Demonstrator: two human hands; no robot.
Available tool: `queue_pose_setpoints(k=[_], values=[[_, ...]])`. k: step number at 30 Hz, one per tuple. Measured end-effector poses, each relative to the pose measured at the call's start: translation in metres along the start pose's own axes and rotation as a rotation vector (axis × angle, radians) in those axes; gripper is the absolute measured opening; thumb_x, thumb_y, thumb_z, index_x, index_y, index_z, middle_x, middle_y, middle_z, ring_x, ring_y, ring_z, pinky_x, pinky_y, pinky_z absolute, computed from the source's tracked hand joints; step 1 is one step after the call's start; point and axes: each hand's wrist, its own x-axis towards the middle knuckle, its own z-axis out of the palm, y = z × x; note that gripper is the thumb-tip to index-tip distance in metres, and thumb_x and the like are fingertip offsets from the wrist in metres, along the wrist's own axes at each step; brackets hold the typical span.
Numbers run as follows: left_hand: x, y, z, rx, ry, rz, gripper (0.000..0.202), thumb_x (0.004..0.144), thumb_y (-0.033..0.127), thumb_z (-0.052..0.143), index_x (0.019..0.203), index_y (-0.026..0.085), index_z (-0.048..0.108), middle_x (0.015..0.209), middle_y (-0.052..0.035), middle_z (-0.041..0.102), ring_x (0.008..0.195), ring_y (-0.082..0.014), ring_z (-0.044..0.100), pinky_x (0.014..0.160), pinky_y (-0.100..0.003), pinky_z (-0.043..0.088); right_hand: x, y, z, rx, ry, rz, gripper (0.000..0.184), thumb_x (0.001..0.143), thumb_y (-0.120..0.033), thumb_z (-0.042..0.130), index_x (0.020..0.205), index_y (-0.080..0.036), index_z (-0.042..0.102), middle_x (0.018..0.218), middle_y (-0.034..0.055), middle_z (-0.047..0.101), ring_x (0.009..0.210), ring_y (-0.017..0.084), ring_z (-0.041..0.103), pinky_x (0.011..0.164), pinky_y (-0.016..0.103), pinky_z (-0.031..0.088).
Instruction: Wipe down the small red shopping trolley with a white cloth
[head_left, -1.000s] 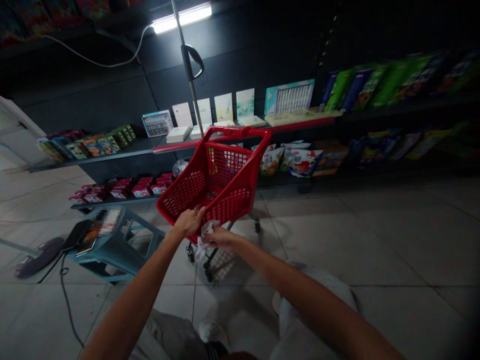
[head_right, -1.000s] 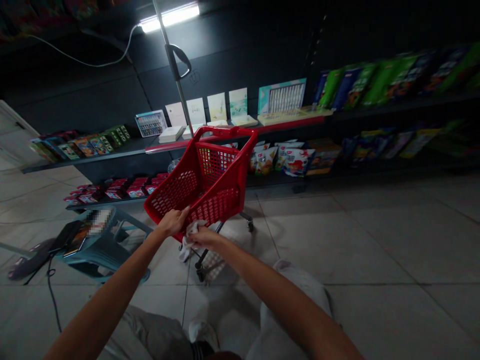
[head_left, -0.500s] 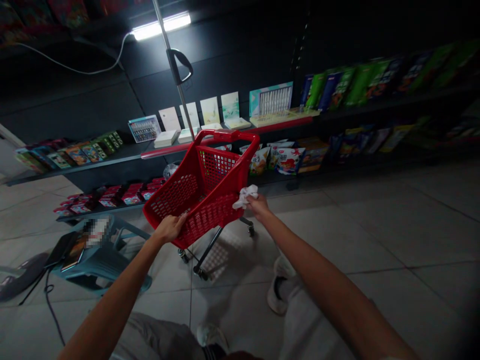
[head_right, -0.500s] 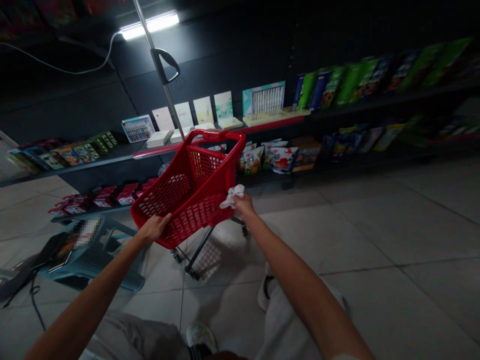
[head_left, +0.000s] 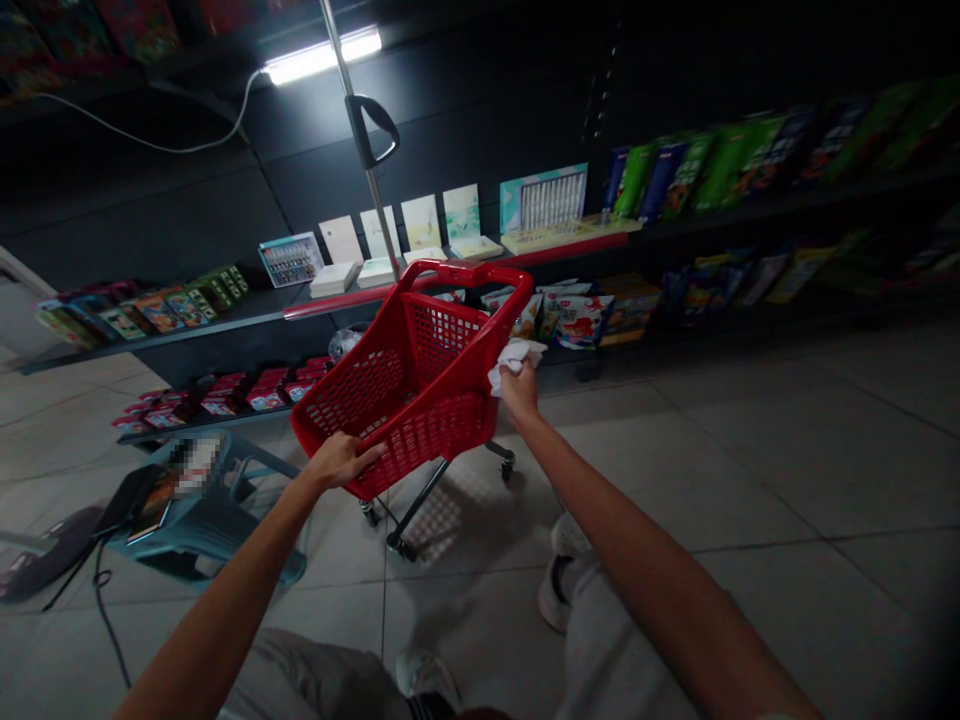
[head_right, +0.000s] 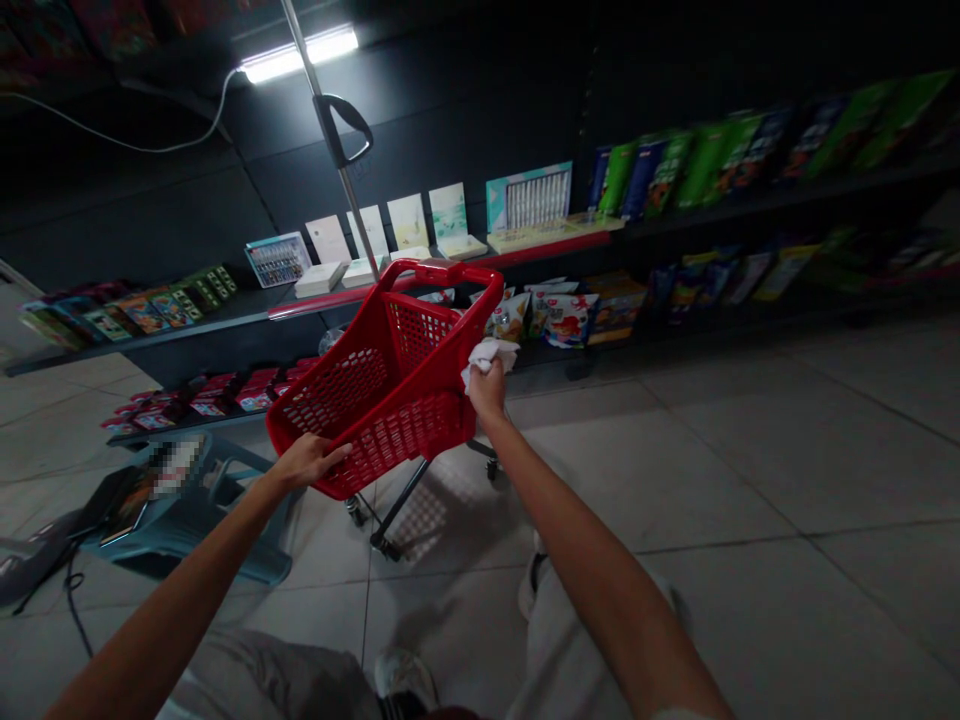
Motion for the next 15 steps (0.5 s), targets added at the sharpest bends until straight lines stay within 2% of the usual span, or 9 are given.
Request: queue_pose_setpoints(k=[2,5,7,10,13,15], values=[[0.000,-0.003,0.000,0.017,-0.003,0.016,0.073,0.097,0.076,0.029,0.057,0.020,0.053,0.056,-0.0038,0.055,0.055,-0.0129,0.050,0.057,-0.026,0.032,0.002,-0.025,-0.012,0.070,0.112,-0.079,0.046,0.092,-0.031,0.043,0.134,-0.015,0.050,0.133,0.0187,0.065,0.119,0.025,0.065,0.105,0.038,0.050],[-0.001,-0.006,-0.002,0.038,-0.014,0.013,0.073,0.097,0.076,0.030,0.058,0.019,0.055,0.058,-0.0047,0.058,0.056,-0.0131,0.052,0.057,-0.026,0.032,-0.004,-0.058,-0.028,0.058,0.179,-0.333,0.053,0.094,-0.027,0.042,0.145,-0.012,0.045,0.147,0.0202,0.056,0.137,0.025,0.055,0.118,0.041,0.042],[-0.003,-0.007,-0.003,0.053,-0.014,0.003,0.074,0.097,0.077,0.030,0.060,0.019,0.057,0.059,-0.0053,0.060,0.056,-0.0133,0.053,0.057,-0.026,0.032,-0.016,-0.072,-0.033,-0.035,0.105,-0.501,0.055,0.094,-0.023,0.043,0.147,-0.012,0.045,0.152,0.0192,0.051,0.146,0.025,0.045,0.123,0.044,0.037],[-0.005,-0.007,-0.004,0.071,-0.007,-0.007,0.074,0.098,0.075,0.029,0.061,0.019,0.060,0.061,-0.0064,0.062,0.057,-0.0145,0.056,0.057,-0.027,0.032,-0.040,-0.082,-0.029,-0.201,-0.083,-0.718,0.048,0.091,-0.017,0.047,0.138,-0.015,0.056,0.152,0.0150,0.052,0.154,0.027,0.034,0.130,0.050,0.025],[-0.007,-0.011,-0.003,0.083,0.015,-0.032,0.076,0.103,0.068,0.022,0.059,0.019,0.061,0.062,-0.0078,0.064,0.061,-0.0162,0.060,0.059,-0.027,0.032,-0.058,-0.089,-0.023,-0.328,-0.149,-0.798,0.040,0.090,-0.016,0.051,0.127,-0.015,0.064,0.141,0.0144,0.060,0.149,0.030,0.038,0.133,0.055,0.011],[-0.007,-0.017,-0.002,0.100,0.050,-0.060,0.077,0.105,0.062,0.019,0.057,0.019,0.060,0.063,-0.0088,0.065,0.064,-0.0172,0.063,0.062,-0.028,0.033,-0.061,-0.094,-0.023,-0.366,-0.166,-0.806,0.036,0.090,-0.019,0.053,0.125,-0.014,0.065,0.134,0.0155,0.063,0.142,0.030,0.045,0.133,0.056,0.010]])
